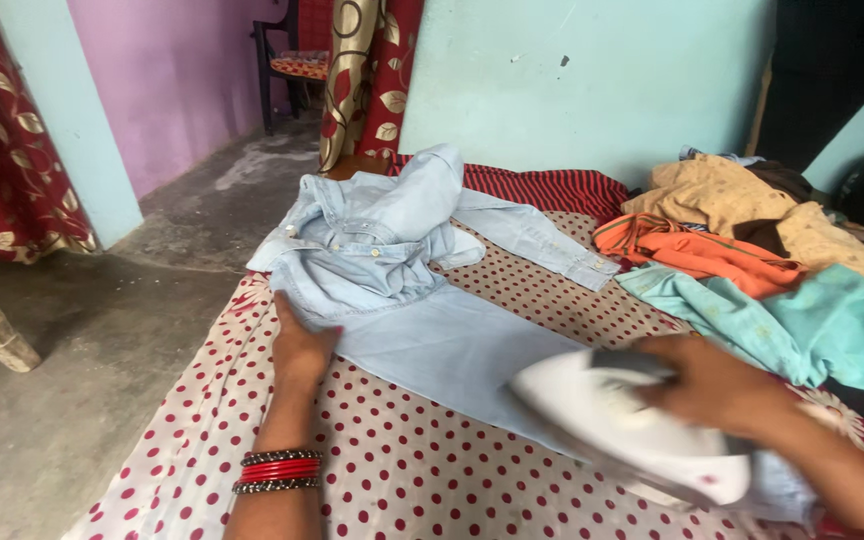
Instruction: The person irons a light blue denim shirt on a bed, smoothing the fabric and moving the iron back and forth across the sleeves and body. After ironing, the person folds the shirt and buttons it.
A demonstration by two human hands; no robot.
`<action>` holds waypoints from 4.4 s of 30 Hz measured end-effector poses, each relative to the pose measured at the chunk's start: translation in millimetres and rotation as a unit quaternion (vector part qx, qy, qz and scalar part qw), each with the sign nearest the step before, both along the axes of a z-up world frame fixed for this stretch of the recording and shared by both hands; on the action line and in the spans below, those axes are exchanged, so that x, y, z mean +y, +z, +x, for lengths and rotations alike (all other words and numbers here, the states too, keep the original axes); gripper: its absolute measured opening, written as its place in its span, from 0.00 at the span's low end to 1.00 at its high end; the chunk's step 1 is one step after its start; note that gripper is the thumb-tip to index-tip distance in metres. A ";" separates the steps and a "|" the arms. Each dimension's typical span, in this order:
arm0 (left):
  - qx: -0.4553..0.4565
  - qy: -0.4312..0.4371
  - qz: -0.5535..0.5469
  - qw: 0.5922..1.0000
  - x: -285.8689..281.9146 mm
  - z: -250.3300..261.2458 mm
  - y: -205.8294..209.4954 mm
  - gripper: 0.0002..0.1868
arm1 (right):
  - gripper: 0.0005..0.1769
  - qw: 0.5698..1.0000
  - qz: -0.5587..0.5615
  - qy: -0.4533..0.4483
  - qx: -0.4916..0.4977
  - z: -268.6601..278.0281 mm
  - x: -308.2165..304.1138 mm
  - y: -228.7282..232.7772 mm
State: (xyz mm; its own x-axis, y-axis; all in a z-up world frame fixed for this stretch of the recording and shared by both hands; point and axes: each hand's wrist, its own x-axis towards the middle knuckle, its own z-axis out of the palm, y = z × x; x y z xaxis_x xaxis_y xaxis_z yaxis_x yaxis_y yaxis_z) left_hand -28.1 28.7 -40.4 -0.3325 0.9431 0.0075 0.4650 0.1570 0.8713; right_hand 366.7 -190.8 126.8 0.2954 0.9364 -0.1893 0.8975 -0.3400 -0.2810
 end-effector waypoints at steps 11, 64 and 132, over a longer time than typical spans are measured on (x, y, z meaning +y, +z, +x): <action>0.065 0.062 0.129 0.987 -26.7 8.0 11.3 0.63 | 0.25 0.992 0.111 -0.034 -0.052 88.2 -11.6 -45.8; -0.015 -0.211 0.164 0.963 -40.2 95.6 -5.2 0.20 | 0.26 0.965 0.117 0.232 -0.021 -36.5 66.2 -48.3; 0.305 -0.261 0.300 0.865 3.7 200.3 -43.9 0.20 | 0.21 0.910 0.083 -0.201 -0.353 204.1 -78.3 21.8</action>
